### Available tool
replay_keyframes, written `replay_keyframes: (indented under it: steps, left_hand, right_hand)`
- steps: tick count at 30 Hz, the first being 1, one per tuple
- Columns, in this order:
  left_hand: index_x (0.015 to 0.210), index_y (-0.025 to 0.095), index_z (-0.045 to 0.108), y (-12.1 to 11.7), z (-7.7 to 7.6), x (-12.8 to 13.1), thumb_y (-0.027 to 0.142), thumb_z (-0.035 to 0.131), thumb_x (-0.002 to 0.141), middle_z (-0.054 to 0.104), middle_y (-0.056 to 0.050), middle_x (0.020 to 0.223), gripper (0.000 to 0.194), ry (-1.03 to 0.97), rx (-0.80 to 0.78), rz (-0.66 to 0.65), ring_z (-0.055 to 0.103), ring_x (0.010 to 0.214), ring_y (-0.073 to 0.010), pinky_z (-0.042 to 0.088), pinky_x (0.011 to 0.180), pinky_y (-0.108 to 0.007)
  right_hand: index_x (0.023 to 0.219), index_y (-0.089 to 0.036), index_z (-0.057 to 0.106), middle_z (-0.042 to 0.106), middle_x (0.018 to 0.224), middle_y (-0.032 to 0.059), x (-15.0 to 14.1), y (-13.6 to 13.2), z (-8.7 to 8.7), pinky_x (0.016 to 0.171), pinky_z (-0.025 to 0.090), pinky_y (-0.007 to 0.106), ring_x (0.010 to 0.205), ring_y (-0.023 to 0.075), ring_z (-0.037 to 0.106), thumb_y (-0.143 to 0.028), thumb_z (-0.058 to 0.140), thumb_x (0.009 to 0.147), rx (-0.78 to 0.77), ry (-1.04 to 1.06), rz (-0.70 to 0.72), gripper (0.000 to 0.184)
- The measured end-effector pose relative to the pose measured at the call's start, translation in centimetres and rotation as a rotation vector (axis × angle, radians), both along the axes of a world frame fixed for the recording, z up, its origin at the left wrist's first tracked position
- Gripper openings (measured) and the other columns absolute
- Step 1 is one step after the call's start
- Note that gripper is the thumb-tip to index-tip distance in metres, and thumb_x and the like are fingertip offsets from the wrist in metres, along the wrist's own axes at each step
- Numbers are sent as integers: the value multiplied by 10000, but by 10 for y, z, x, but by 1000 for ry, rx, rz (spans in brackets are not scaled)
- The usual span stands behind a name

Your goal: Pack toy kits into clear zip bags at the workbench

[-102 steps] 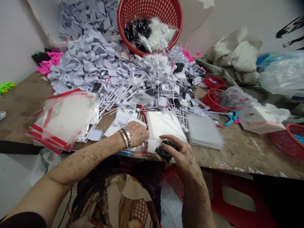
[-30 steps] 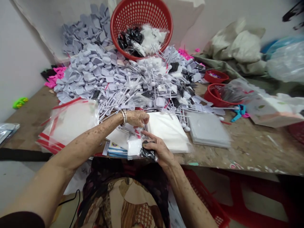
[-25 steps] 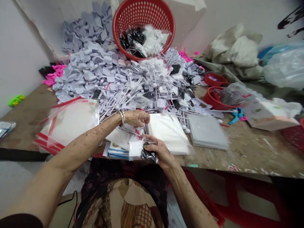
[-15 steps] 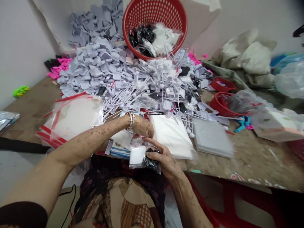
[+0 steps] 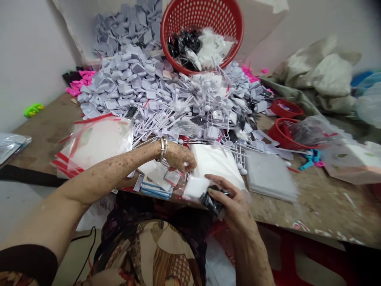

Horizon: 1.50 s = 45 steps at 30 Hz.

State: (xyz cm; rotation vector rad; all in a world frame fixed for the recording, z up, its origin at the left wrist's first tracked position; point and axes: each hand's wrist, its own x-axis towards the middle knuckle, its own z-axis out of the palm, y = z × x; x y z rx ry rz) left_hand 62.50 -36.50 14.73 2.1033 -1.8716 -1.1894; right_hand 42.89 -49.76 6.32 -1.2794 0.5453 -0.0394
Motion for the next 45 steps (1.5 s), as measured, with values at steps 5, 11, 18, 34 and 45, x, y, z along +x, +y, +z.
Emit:
replay_keyframes:
  steps: [5,11,18,34,45]
  left_hand:
    - [650,196,574,8,-2,2,25,567,751,523,83,396,199,28,-89,54,526,547,-120,335,613,-223]
    - [671,198,542,7,-6,-4,35,535,771,522,72,413,191,59,-89,90,545,542,-125,326,560,-224]
    - [702,190,539,13,-18,0,65,547,807,522,71,452,163,124,-174,142,537,547,-112,347,586,-204]
    - [1007,171,648,25,-44,-19,173,513,931,689,-2,813,155,-32,-493,380,609,765,-141,427,738,-231]
    - [1288,186,576,105,-115,-61,260,434,976,493,-144,1414,351,-592,-631,1117,458,1296,-289,368,1077,-455]
  right_hand:
    - [1023,-251,723,711,868,17,8,-6,-4,702,484,300,772,191,622,-336,792,682,-319,-84,-215,359]
    - [947,-229,730,713,827,9,37,6,-6,708,483,306,742,182,626,-301,790,629,-144,-70,19,331]
    - [887,-225,766,721,847,9,50,-27,6,746,451,312,818,204,617,-250,750,636,-416,-59,248,252]
    - [1025,-210,707,746,877,9,59,19,-8,799,472,302,817,188,655,-198,733,641,31,-54,245,385]
    - [834,-203,719,750,794,30,54,17,-4,732,505,315,723,190,675,-224,751,616,38,73,279,221]
